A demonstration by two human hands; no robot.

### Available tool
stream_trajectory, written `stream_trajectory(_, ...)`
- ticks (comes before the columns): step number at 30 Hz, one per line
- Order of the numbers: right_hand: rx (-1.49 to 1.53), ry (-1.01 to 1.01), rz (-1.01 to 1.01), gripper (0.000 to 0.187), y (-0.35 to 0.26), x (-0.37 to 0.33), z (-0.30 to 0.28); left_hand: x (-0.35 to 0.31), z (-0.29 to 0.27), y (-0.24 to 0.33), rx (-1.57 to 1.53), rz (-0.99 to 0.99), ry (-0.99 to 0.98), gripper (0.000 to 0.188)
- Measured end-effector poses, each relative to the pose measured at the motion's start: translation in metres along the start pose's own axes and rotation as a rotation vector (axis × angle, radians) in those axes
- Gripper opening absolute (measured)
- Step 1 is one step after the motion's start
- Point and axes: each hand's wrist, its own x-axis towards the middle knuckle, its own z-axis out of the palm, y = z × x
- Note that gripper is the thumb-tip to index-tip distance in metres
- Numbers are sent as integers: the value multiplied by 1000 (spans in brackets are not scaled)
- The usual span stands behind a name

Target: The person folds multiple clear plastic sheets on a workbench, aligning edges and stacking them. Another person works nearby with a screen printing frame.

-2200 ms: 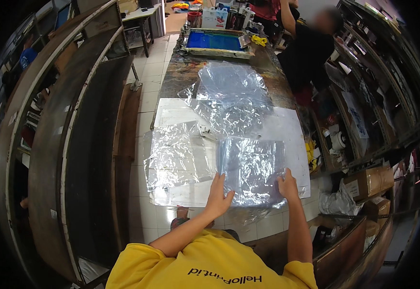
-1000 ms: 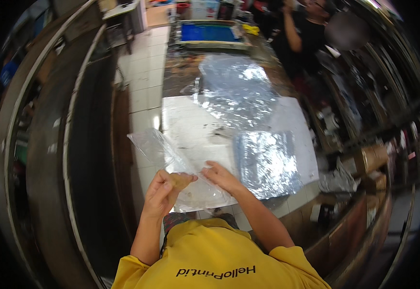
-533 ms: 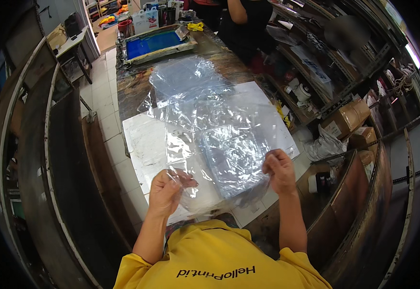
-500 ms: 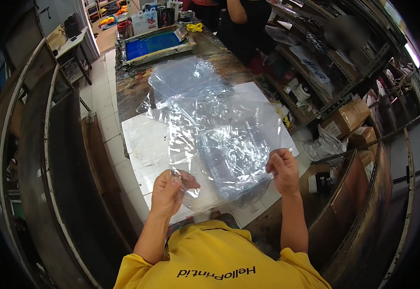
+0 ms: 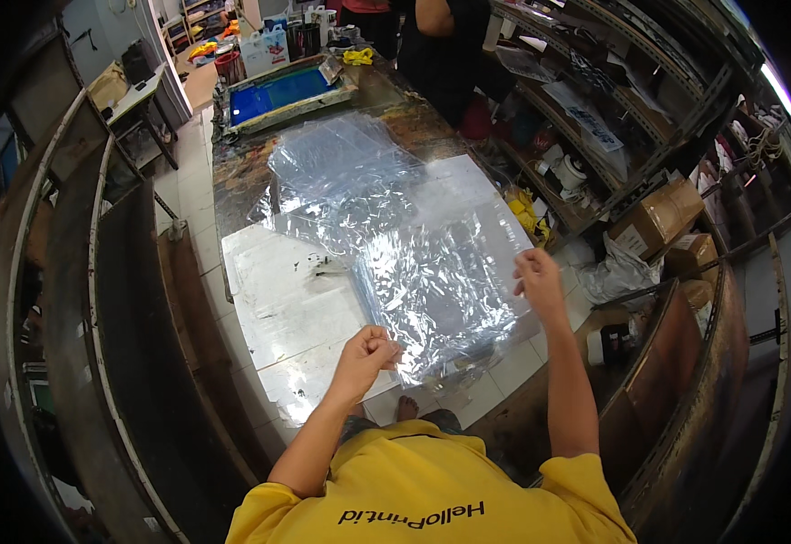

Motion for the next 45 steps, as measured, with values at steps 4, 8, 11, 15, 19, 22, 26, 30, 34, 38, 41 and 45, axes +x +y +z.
stream_trajectory(4, -387, -133, 85, 42, 97, 33, 17, 19, 1, -54, 418, 152, 228, 40)
stream_trajectory(8, -552, -55, -20, 50, 119, 29, 21, 21, 14, -62, 797, 350, 486, 56)
stream_trajectory(11, -492, -46, 72, 49, 104, 36, 31, 32, 16, -74, 750, 344, 554, 65)
stream_trajectory(15, -546, -25, 8, 50, 98, 46, 48, 37, 22, -76, 861, 310, 561, 74)
stream_trajectory(19, -572, 21, -66, 56, 113, 49, 54, 36, 22, -87, 990, 362, 590, 79)
stream_trajectory(22, -557, -218, 72, 63, 121, 57, 37, 30, 27, -89, 1015, 391, 551, 82)
stream_trajectory(26, -569, -167, 34, 65, 119, 55, 37, 25, 44, -79, 1121, 419, 483, 88)
stream_trajectory(30, -354, -167, 121, 63, 142, 69, 17, 31, 53, -75, 1113, 493, 389, 88)
stream_trajectory(34, -208, -265, 193, 59, 113, 64, 21, 35, 44, -81, 965, 477, 491, 81)
stream_trajectory(38, -266, -230, 152, 53, 111, 61, 24, 36, 37, -76, 928, 335, 546, 75)
stream_trajectory(41, -387, -236, 87, 50, 132, 72, 25, 36, 40, -70, 992, 373, 530, 73)
stream_trajectory(45, -254, -271, 186, 49, 138, 76, 20, 36, 38, -62, 859, 343, 516, 73)
